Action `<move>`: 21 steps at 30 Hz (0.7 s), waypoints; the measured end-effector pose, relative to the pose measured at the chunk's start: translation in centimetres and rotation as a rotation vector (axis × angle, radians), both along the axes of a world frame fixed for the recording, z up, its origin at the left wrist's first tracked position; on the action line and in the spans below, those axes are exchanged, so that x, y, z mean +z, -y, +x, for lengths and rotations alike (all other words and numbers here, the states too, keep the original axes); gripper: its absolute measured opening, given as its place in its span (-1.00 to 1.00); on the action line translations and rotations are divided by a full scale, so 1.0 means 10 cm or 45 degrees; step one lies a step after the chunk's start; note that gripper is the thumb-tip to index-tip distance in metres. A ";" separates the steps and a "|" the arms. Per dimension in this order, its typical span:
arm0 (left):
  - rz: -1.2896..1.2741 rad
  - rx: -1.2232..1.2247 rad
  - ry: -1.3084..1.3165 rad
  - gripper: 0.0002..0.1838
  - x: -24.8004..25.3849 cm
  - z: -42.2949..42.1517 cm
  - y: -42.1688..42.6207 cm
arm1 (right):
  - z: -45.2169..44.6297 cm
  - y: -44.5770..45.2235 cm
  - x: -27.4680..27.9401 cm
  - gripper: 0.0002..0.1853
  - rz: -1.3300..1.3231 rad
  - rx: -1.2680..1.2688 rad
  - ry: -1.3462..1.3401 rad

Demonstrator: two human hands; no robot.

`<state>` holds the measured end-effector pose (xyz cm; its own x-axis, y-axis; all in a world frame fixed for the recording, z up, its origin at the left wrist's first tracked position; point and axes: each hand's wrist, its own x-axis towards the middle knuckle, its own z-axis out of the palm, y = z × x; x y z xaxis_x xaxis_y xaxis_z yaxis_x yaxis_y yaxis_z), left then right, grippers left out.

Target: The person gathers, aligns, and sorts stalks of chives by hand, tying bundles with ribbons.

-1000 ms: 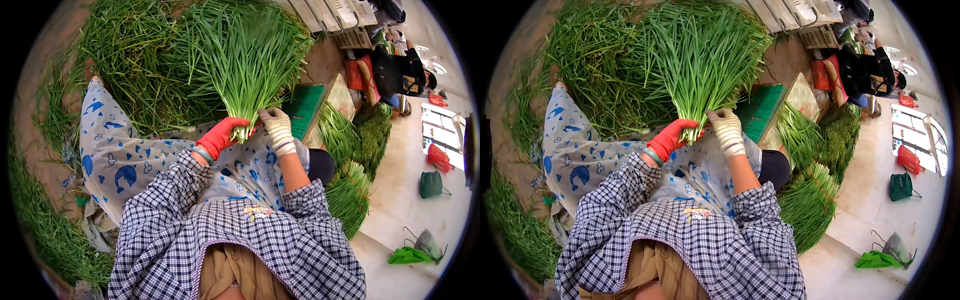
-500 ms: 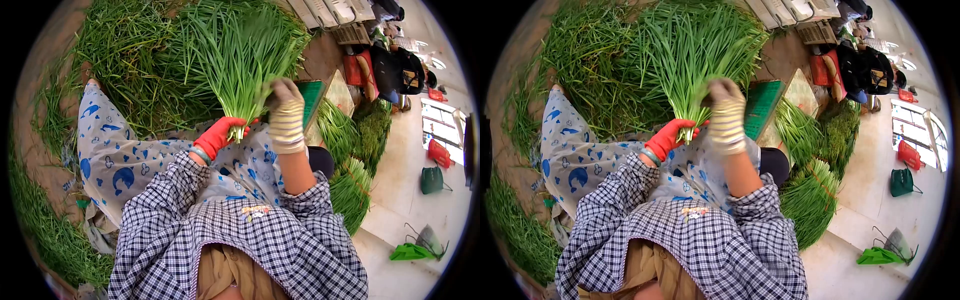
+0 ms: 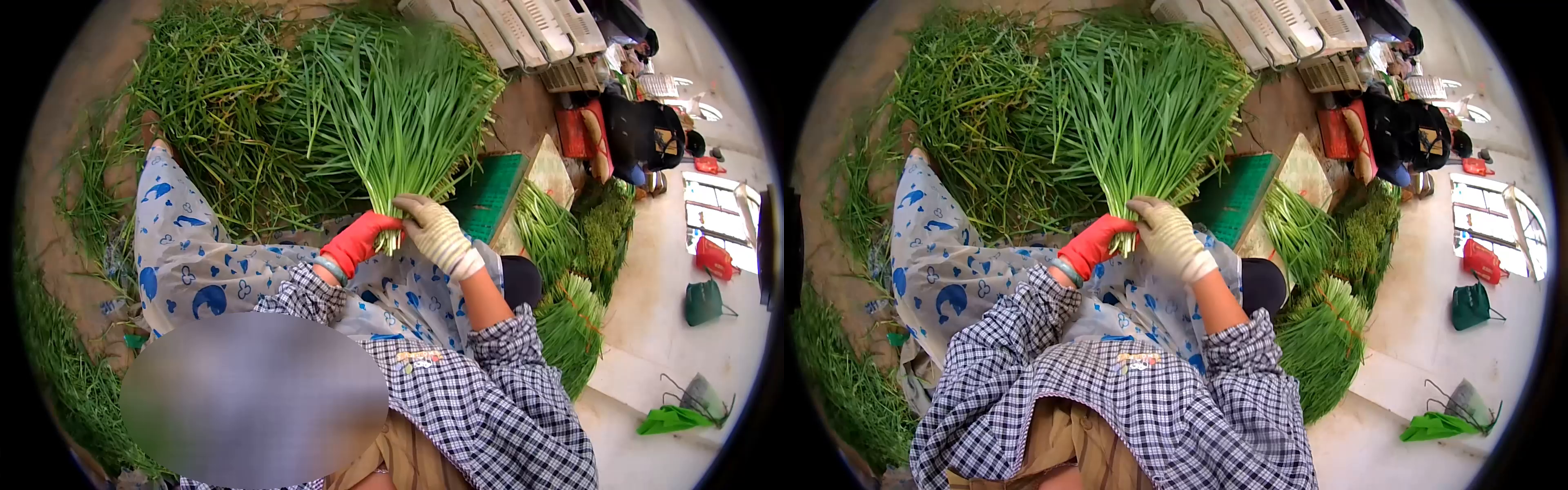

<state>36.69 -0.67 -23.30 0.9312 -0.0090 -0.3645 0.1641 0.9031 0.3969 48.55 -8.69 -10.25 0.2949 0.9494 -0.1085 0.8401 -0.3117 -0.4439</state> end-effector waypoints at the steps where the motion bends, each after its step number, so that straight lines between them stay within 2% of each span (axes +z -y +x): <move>1: 0.021 0.008 -0.003 -0.79 0.11 -0.01 -0.05 | -0.04 0.02 0.06 -0.64 0.109 -0.098 -0.210; 5: 0.073 0.034 0.075 -0.66 0.56 -0.04 -0.31 | -0.08 0.05 0.08 -0.69 0.478 -0.726 -0.605; 7: 0.419 0.085 0.048 -0.59 0.89 -0.14 -0.50 | -0.08 0.07 0.10 -0.70 0.682 -0.741 -0.634; 8: 0.566 -0.016 -0.036 -0.53 1.05 -0.25 -0.69 | -0.08 0.08 0.10 -0.69 0.767 -0.811 -0.691; 10: 1.256 -0.022 -0.029 -0.49 1.25 -0.47 -1.08 | -0.02 0.14 0.04 -0.68 0.871 -0.866 -0.699; 11: 1.874 0.046 -0.113 -0.46 1.50 -0.62 -1.25 | 0.01 0.15 0.02 -0.69 0.957 -0.842 -0.703; 12: 2.438 -0.179 -0.253 -0.37 1.51 -0.80 -1.60 | 0.07 0.13 -0.05 -0.69 1.051 -0.851 -0.675; 13: 2.804 -0.493 -0.534 -0.25 2.00 -0.93 -1.73 | 0.14 0.12 -0.09 -0.69 1.142 -0.863 -0.652; 15: 3.709 -0.402 -0.537 -0.18 2.33 -1.26 -2.05 | 0.31 0.20 -0.03 -0.68 1.186 -0.899 -0.613; 16: 3.984 -0.362 -0.566 -0.16 2.47 -1.42 -2.18 | 0.38 0.27 -0.05 -0.65 1.182 -0.942 -0.672; 19: 4.211 -0.563 -0.586 -0.15 2.99 -1.80 -2.30 | 0.37 0.24 0.01 -0.65 1.269 -1.037 -0.778; 21: 4.251 -0.714 -0.644 -0.14 3.20 -2.01 -2.31 | 0.39 0.22 -0.09 -0.63 1.364 -1.003 -0.999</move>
